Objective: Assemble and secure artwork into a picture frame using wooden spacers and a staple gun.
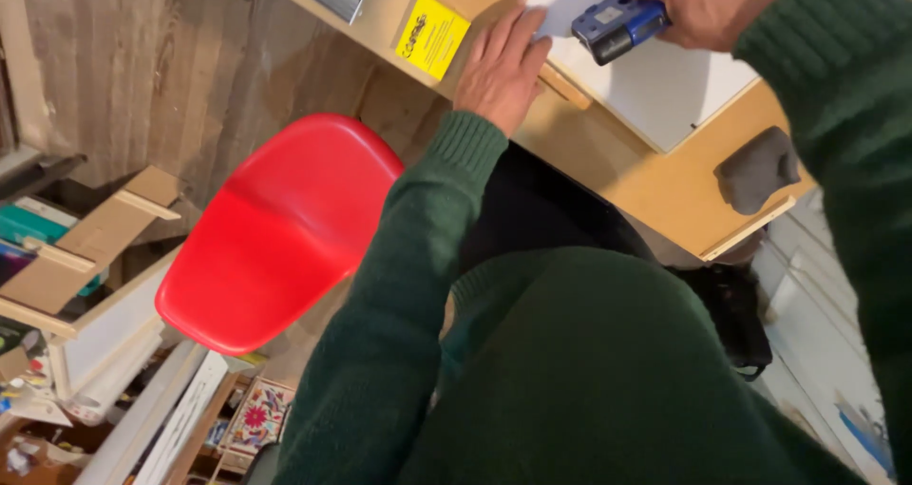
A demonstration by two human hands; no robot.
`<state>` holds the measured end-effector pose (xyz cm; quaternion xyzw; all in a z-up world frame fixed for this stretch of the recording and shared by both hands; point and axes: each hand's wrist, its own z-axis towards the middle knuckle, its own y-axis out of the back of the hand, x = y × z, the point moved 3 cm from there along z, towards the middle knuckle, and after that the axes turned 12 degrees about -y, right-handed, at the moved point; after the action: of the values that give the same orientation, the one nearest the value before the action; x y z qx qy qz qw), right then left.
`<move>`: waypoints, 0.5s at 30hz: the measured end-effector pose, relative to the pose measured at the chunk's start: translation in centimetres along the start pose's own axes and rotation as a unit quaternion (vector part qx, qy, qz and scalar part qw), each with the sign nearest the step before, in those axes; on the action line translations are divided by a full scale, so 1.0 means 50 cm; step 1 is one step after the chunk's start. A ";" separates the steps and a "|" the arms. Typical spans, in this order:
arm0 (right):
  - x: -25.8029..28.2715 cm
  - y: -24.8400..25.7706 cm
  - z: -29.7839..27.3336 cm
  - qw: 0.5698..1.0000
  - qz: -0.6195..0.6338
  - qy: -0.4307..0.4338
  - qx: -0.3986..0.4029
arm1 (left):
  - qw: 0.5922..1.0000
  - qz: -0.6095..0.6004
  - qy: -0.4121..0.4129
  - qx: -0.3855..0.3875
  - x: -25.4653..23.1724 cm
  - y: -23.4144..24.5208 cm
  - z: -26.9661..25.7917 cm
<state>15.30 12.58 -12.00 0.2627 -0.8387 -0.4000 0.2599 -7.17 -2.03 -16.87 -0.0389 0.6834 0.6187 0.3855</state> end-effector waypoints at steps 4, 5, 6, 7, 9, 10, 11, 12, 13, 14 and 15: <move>-0.055 -0.135 0.061 0.988 -0.024 0.141 0.056 | 0.999 0.002 -0.035 -0.017 0.020 -0.021 0.005; -0.040 -0.140 0.080 0.981 -0.029 0.177 0.071 | 0.999 -0.002 -0.043 -0.030 0.022 -0.026 0.003; -0.027 -0.137 0.072 0.980 -0.029 0.181 0.074 | 0.999 -0.003 -0.039 -0.029 0.020 -0.029 -0.003; -0.018 -0.133 0.066 0.983 -0.020 0.163 0.081 | 0.999 -0.002 -0.043 -0.034 0.016 -0.032 -0.008; -0.018 -0.126 0.067 0.986 -0.016 0.142 0.086 | 0.998 0.002 -0.050 -0.043 0.019 -0.030 -0.002; -0.021 -0.128 0.069 0.987 -0.012 0.145 0.073 | 0.998 0.003 -0.054 -0.038 0.019 -0.029 0.000; -0.025 -0.129 0.070 0.987 -0.008 0.147 0.061 | 0.998 0.005 -0.059 -0.034 0.018 -0.028 0.003; -0.018 -0.125 0.062 0.987 -0.008 0.145 0.063 | 0.998 0.002 -0.059 -0.034 0.014 -0.030 0.003; -0.013 -0.121 0.053 0.988 -0.018 0.139 0.067 | 0.998 -0.003 -0.061 -0.032 0.010 -0.032 0.003; -0.008 -0.115 0.052 0.988 -0.029 0.134 0.068 | 0.997 -0.004 -0.063 -0.031 0.011 -0.031 0.005; -0.012 -0.123 0.051 0.988 -0.030 0.135 0.067 | 0.997 -0.003 -0.064 -0.032 0.013 -0.031 0.006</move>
<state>15.54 11.00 -18.46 0.3560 -0.8127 -0.3117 0.3402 -6.64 -1.84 -18.51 -0.0142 0.6371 0.6404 0.4287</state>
